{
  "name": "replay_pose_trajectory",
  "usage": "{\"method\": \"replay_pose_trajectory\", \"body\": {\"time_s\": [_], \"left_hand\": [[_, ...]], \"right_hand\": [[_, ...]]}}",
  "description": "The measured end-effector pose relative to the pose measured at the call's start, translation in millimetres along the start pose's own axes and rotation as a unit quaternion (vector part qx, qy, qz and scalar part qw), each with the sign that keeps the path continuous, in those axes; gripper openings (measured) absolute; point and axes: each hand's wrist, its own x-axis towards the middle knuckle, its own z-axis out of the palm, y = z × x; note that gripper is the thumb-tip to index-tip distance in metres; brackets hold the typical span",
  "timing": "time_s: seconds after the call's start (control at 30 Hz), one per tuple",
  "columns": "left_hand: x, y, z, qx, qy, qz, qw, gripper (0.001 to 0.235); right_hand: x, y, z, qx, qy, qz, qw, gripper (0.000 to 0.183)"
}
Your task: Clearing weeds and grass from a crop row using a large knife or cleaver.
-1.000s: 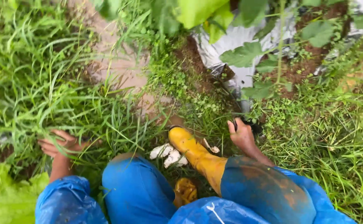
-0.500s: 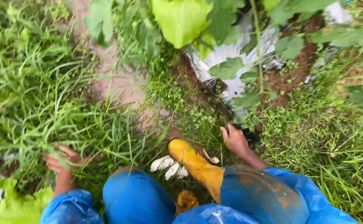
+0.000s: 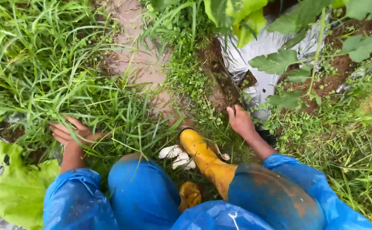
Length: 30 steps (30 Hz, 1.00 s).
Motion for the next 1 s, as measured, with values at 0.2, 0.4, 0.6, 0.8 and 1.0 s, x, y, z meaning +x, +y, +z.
{"method": "replay_pose_trajectory", "body": {"time_s": [0.2,0.4,0.6,0.8,1.0], "left_hand": [[13,-2,-2,-0.067,0.02,0.018,0.997,0.174],[9,-3,-6,-0.023,-0.064,0.023,0.997,0.174],[-2,8,-20,-0.003,-0.086,-0.002,0.996,0.178],[-9,8,-28,0.013,-0.123,0.003,0.992,0.169],[-26,22,-12,-0.111,0.064,-0.084,0.988,0.122]], "right_hand": [[-3,18,24,-0.048,-0.068,-0.046,0.996,0.049],[21,-25,-8,-0.041,0.102,-0.074,0.991,0.041],[16,-13,7,-0.112,0.05,-0.106,0.987,0.05],[29,-52,4,-0.012,0.031,-0.016,0.999,0.046],[23,-8,48,-0.017,0.006,-0.073,0.997,0.066]]}}
